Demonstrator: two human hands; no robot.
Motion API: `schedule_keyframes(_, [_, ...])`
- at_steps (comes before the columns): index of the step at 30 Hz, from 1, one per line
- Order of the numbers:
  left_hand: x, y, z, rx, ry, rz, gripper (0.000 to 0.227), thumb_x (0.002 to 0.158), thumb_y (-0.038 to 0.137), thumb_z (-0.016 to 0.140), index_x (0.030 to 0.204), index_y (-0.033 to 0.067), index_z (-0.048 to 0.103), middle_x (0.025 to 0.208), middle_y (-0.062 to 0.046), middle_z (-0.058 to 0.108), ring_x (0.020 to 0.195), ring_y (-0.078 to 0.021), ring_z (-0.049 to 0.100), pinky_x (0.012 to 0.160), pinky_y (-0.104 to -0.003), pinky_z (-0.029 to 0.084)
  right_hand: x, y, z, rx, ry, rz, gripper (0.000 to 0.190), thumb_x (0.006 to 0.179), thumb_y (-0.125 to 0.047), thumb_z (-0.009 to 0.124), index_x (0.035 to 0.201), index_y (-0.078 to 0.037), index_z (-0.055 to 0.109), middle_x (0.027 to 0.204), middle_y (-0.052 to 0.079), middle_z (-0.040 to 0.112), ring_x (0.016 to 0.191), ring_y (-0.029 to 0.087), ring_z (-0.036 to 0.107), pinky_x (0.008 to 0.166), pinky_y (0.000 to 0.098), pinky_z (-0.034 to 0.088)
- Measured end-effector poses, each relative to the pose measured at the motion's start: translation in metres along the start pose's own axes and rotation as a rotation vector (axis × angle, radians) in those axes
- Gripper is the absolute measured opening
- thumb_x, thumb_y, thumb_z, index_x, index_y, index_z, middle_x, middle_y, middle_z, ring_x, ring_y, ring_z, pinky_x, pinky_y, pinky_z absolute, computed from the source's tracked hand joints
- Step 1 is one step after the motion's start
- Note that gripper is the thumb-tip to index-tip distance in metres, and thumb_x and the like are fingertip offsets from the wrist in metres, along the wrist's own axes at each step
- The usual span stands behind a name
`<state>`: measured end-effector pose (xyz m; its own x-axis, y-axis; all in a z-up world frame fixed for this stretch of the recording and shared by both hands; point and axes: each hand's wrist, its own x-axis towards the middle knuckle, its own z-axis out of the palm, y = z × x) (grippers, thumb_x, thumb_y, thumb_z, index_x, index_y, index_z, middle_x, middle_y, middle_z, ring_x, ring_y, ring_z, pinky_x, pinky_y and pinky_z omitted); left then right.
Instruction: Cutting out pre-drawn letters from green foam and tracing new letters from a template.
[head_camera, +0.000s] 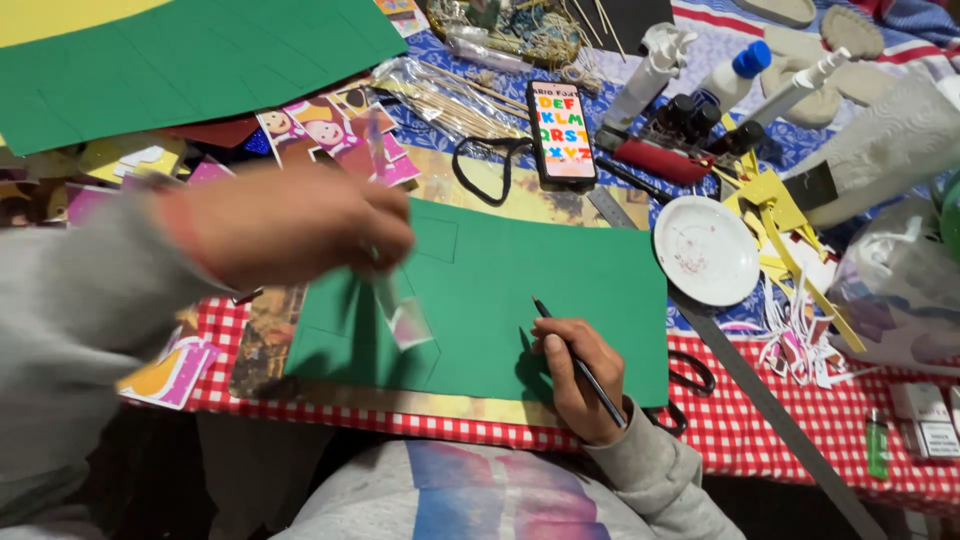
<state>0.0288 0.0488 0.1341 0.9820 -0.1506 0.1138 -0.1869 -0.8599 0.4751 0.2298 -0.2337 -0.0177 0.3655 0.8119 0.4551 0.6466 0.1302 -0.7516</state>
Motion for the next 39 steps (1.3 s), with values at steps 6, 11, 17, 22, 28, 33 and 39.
schedule_keyframes(6, [-0.039,-0.027,-0.033,0.502,0.414,0.031,0.012,0.08,0.003,0.073,0.091,0.003,0.067,0.091,-0.013,0.064,0.083,-0.0333,0.064,0.069,-0.043,0.052,0.003,0.004,-0.001,-0.011,0.016,0.019,0.018,0.102,-0.004,0.057,0.115,0.002,0.068,0.099,0.011,0.073,0.081,0.016,0.071,0.073,0.0269,0.057])
schedule_keyframes(11, [-0.052,-0.12,0.028,0.588,0.508,-0.051,0.017,0.078,-0.001,0.072,0.093,0.0025,0.065,0.096,-0.012,0.066,0.085,-0.0315,0.065,0.072,-0.042,0.052,0.003,0.005,-0.001,-0.014,0.029,0.04,0.017,0.102,-0.005,0.058,0.114,0.002,0.069,0.098,0.011,0.073,0.081,0.015,0.071,0.072,0.0265,0.057])
schedule_keyframes(17, [-0.066,-0.144,0.039,0.616,0.456,-0.246,0.029,0.081,-0.006,0.066,0.107,0.0044,0.068,0.103,-0.013,0.068,0.09,-0.0341,0.067,0.08,-0.044,0.055,0.004,0.005,0.0,-0.017,0.014,0.054,0.018,0.101,-0.004,0.059,0.114,0.003,0.068,0.099,0.011,0.072,0.08,0.015,0.071,0.072,0.0262,0.057])
schedule_keyframes(22, [-0.071,-0.095,0.045,0.707,0.352,-0.508,0.035,0.083,-0.009,0.066,0.116,0.0028,0.067,0.109,-0.017,0.068,0.093,-0.0373,0.067,0.085,-0.046,0.056,0.007,0.004,-0.001,-0.031,0.004,0.047,0.017,0.102,-0.003,0.058,0.115,0.002,0.068,0.1,0.011,0.073,0.081,0.014,0.072,0.072,0.0258,0.057])
schedule_keyframes(28, [-0.069,0.006,0.126,0.247,0.392,-0.655,0.035,0.083,0.013,0.075,0.113,0.0006,0.061,0.105,-0.02,0.065,0.099,-0.0398,0.065,0.086,-0.048,0.053,0.007,-0.001,-0.039,-0.429,0.124,0.067,0.022,0.1,-0.003,0.06,0.12,0.001,0.068,0.103,0.02,0.072,0.088,0.032,0.072,0.08,0.0378,0.056])
schedule_keyframes(33, [-0.068,0.038,0.186,0.249,0.473,-0.703,0.076,0.074,0.04,0.08,0.133,-0.0015,0.055,0.136,-0.03,0.053,0.129,-0.0478,0.047,0.103,-0.056,0.04,-0.008,0.018,-0.078,-0.716,0.165,0.201,0.04,0.092,-0.019,0.078,0.119,0.007,0.063,0.105,0.026,0.069,0.094,0.04,0.068,0.08,0.0435,0.053])
schedule_keyframes(39, [-0.074,0.034,0.209,0.175,0.584,-0.695,0.082,0.077,0.044,0.079,0.14,-0.0004,0.051,0.147,-0.029,0.047,0.14,-0.0487,0.037,0.113,-0.058,0.033,-0.012,0.034,-0.08,-0.588,0.255,0.341,0.043,0.089,-0.018,0.085,0.119,0.004,0.063,0.103,0.018,0.072,0.081,0.026,0.068,0.074,0.0367,0.053])
